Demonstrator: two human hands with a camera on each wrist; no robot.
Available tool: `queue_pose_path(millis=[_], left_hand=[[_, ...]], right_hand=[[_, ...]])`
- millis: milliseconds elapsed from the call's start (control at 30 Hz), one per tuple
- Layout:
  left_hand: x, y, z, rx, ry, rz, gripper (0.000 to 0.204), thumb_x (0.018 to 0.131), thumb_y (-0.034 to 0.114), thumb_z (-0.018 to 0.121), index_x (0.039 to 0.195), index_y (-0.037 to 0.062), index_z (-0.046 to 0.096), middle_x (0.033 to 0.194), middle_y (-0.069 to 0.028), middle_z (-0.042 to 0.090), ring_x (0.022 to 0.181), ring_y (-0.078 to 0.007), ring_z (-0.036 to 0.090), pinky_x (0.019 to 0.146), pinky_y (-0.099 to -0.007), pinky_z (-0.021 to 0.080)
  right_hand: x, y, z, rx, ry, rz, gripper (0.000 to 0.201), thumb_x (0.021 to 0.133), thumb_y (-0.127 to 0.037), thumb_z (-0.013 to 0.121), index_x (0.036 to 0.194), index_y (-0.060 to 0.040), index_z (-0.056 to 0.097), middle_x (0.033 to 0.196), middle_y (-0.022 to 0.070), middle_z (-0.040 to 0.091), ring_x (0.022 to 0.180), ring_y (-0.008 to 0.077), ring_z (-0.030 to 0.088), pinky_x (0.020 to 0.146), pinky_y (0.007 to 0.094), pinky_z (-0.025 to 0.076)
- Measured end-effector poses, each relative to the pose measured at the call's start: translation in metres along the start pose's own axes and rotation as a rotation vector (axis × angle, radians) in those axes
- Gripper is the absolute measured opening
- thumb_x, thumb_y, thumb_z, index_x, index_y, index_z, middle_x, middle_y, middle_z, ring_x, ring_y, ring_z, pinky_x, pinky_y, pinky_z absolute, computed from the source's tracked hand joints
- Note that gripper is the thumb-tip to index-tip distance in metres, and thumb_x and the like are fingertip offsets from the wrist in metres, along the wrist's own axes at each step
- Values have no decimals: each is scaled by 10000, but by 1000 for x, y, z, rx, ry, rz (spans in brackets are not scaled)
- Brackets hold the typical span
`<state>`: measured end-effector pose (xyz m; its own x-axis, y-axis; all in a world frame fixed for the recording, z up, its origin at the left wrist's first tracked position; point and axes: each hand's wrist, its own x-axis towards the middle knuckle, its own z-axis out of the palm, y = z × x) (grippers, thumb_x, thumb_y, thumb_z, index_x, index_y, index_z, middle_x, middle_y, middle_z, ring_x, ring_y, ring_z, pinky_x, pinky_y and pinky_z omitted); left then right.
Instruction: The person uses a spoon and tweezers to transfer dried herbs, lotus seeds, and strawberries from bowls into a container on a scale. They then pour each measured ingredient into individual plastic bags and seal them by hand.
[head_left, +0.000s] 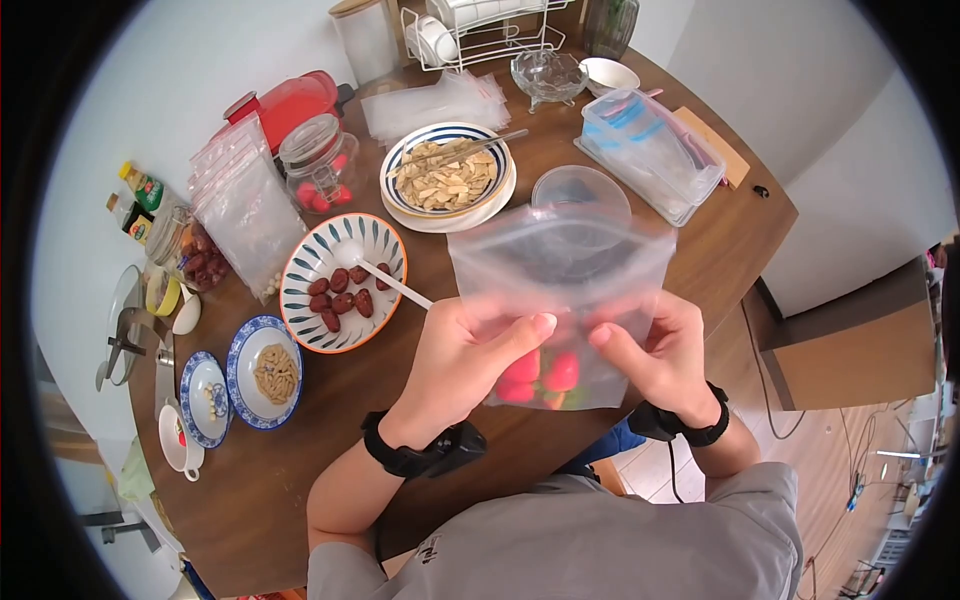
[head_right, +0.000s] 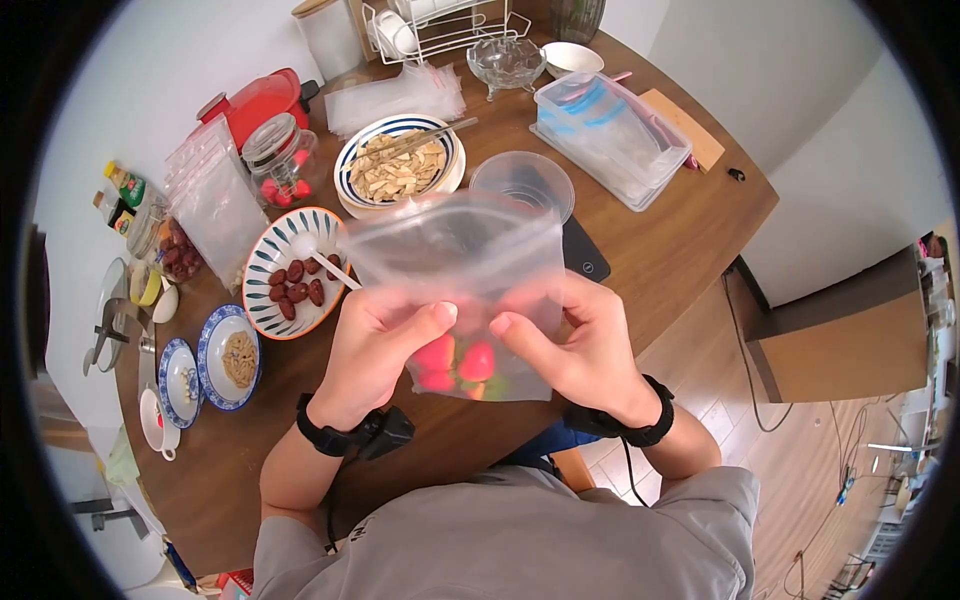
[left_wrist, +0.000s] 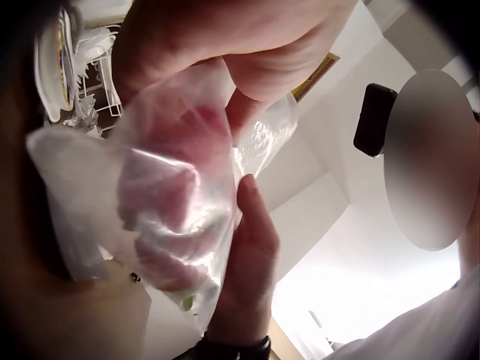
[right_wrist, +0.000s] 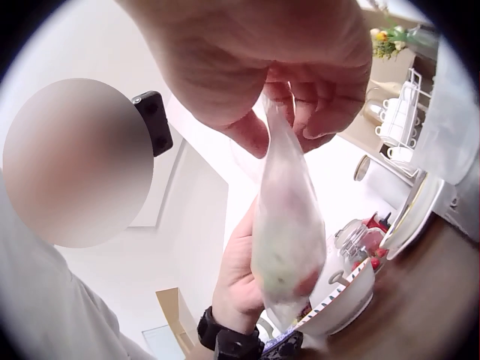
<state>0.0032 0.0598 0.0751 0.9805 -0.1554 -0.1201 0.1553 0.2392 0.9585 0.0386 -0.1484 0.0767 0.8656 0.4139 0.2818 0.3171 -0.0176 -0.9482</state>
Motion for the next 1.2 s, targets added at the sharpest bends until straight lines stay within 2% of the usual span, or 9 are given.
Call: queue_pose_path(millis=[133,233,367,433,700,767,800,967,1200], left_hand=[[0,-3,-1,59,-127,64,206,899,119,674,1046,-24,693,839,-24,682,672,-44,586,590,-205,490],[-1,-3,3,-69,7,243,193,881,101,695,1025,-27,700,955,-75,698,760,-89,642,682,-229,519],[-6,6,2,-57,-56,126,223,873,92,671,1045,-49,670,966,-103,693,872,-153,658,789,-289,524],[-7,7,5,30,11,237,209,874,98,672,1012,-59,679,932,-98,697,834,-145,659,744,-275,523],[-13,17,1,5,-39,132,168,861,88,679,955,-51,699,850,-84,692,774,-137,649,701,-271,502],[-13,16,2,-10,-11,243,149,886,92,673,959,-30,718,860,-73,704,640,-75,609,540,-215,460],[-12,14,1,-10,-11,244,149,886,92,673,959,-30,718,860,-73,704,640,-75,609,540,-215,460],[-16,15,2,-22,9,287,121,875,77,685,895,-39,716,832,-78,691,610,-76,582,524,-218,445],[-21,16,5,46,8,400,74,856,22,691,885,-43,712,807,-76,683,645,-82,604,541,-215,459]], right_hand=[[-2,-8,0,92,78,9,119,863,-15,689,974,26,674,971,59,691,873,80,609,753,242,489],[-1,-9,0,68,-51,-42,170,873,-36,682,1027,36,675,1022,86,689,874,88,613,759,242,487],[0,-16,3,85,46,-63,147,864,-62,687,979,28,683,927,84,688,792,99,612,681,242,470],[1,-13,-2,9,-3,-113,115,860,-58,684,941,25,684,875,80,679,747,101,599,646,243,454],[5,-23,-2,-69,-52,-207,72,846,-40,673,802,17,673,731,81,642,613,136,558,552,256,409],[4,-24,-1,-120,-40,-257,77,839,-37,676,784,17,667,693,86,629,594,167,558,533,267,410],[4,-24,-1,-120,-40,-257,77,839,-37,676,784,17,667,693,86,629,594,167,558,533,267,410],[1,-28,2,-326,-16,-504,53,805,-18,686,762,3,664,648,90,605,566,216,529,492,296,386],[7,-39,-3,-256,-154,-358,99,770,1,686,696,-21,623,620,68,572,523,193,487,473,310,352]])
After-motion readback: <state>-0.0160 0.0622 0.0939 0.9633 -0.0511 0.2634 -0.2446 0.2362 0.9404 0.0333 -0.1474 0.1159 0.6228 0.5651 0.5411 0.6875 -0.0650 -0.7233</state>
